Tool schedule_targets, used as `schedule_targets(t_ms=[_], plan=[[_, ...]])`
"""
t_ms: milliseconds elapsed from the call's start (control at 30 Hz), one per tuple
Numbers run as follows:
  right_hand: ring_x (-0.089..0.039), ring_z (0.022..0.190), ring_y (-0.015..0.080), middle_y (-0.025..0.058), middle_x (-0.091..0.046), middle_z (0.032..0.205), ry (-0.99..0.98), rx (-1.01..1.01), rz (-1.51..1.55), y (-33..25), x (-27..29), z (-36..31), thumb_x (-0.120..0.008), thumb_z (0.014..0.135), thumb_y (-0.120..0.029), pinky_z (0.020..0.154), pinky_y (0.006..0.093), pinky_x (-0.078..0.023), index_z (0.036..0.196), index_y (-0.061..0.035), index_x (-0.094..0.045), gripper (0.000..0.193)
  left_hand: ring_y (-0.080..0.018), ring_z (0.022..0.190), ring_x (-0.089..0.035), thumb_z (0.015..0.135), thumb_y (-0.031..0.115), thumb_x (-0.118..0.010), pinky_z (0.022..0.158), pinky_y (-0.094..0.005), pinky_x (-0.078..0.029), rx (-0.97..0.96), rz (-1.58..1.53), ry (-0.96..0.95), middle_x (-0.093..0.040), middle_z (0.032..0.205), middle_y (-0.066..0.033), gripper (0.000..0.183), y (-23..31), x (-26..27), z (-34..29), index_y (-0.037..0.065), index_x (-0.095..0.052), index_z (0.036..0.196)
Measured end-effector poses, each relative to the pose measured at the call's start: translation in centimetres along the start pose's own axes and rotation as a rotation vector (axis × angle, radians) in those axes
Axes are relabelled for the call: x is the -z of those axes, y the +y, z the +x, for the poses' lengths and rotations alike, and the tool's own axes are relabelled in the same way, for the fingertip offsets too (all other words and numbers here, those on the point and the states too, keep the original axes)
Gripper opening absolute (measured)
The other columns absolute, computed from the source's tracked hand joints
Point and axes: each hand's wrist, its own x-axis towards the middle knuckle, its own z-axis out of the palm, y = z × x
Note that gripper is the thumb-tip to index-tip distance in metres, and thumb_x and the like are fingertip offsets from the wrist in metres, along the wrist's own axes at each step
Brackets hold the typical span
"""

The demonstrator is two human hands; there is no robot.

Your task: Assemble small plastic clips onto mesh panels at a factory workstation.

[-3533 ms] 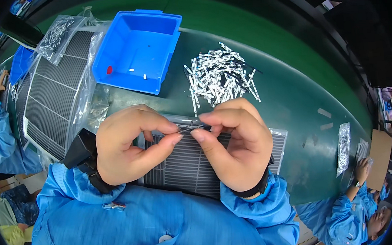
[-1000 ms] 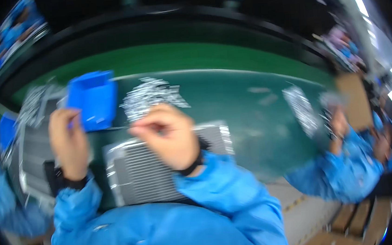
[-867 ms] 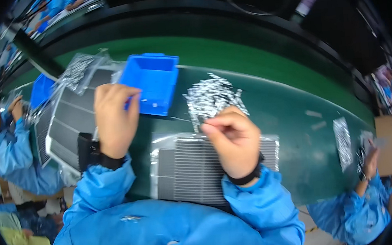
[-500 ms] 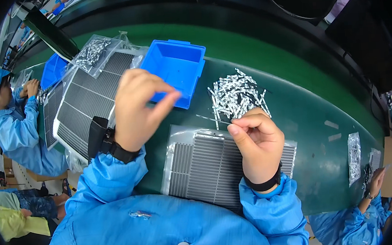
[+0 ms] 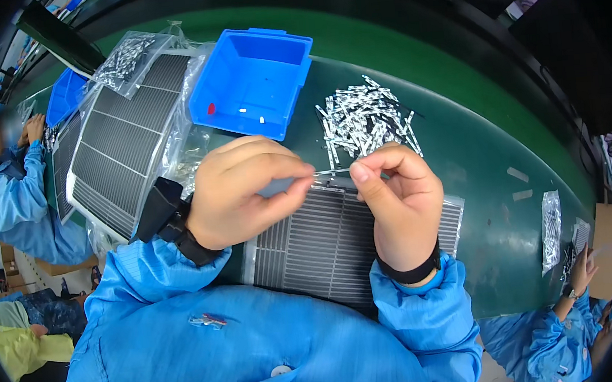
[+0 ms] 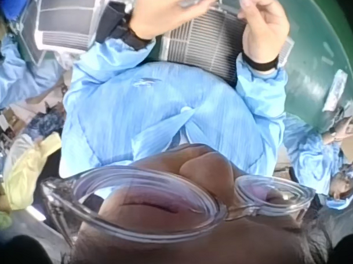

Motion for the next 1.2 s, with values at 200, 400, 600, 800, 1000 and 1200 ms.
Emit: schedule_targets(t_ms=[200,400,600,800,1000,1200], plan=[[-0.060,0.078,0.0106,0.0054,-0.064,0.088,-0.017,0.179,-0.467,0.1,0.8,0.8,-0.072,0.084,0.003,0.070,0.0231,-0.049,0.098,0.0018,-0.069,0.014,-0.0233,0.076,-0.069,0.072,0.001,-0.078,0.066,-0.0329,-0.054,-0.027,0.079,-0.009,-0.071,0.083,-0.0068,0.019,-0.8,0.6,0.2,0.006,-0.071,0.089],[-0.068,0.081,0.0162,0.0115,-0.070,0.090,-0.022,0.376,-0.703,-0.2,0.6,0.9,-0.075,0.080,0.006,0.070,0.0251,-0.056,0.100,0.0023,-0.072,0.020,-0.0228,0.073,-0.068,0.074,0.000,-0.078,0.065,-0.0302,-0.052,-0.008,0.094,-0.027,-0.071,0.083,-0.0078,0.017,-0.8,0.4,0.5,0.003,-0.071,0.090],[-0.068,0.079,0.0143,0.0104,-0.071,0.088,-0.043,0.286,-0.649,0.1,0.5,0.5,-0.075,0.082,0.003,0.071,0.0240,-0.055,0.096,0.0028,-0.073,0.014,-0.0223,0.076,-0.069,0.076,0.000,-0.077,0.067,-0.0305,-0.053,-0.018,0.058,-0.005,-0.071,0.085,-0.0090,0.014,-1.2,0.5,0.2,0.003,-0.072,0.089],[-0.065,0.078,0.0092,0.0062,-0.070,0.090,-0.088,-0.138,-0.297,-0.6,0.6,1.0,-0.072,0.086,0.003,0.072,0.0213,-0.052,0.100,0.0041,-0.070,0.014,-0.0246,0.084,-0.069,0.075,-0.001,-0.074,0.072,-0.0331,-0.054,-0.110,0.070,-0.050,-0.071,0.089,-0.0079,0.017,-1.7,1.0,0.0,0.004,-0.071,0.091],[-0.065,0.076,0.0095,0.0059,-0.071,0.089,-0.106,-0.164,-0.424,-1.3,0.4,0.1,-0.072,0.086,0.004,0.071,0.0203,-0.052,0.098,0.0044,-0.071,0.013,-0.0259,0.085,-0.069,0.074,0.001,-0.076,0.074,-0.0347,-0.055,-0.161,0.049,-0.118,-0.071,0.093,-0.0075,0.018,-1.3,1.4,-0.5,0.005,-0.072,0.091],[-0.065,0.074,0.0103,0.0085,-0.070,0.086,-0.132,0.000,-0.694,-0.3,1.1,-1.4,-0.074,0.081,0.006,0.066,0.0220,-0.050,0.090,0.0019,-0.074,0.010,-0.0264,0.086,-0.065,0.075,0.009,-0.074,0.074,-0.0340,-0.055,0.148,0.378,-0.372,-0.067,0.100,-0.0071,0.031,2.3,2.2,-4.5,0.007,-0.070,0.106]])
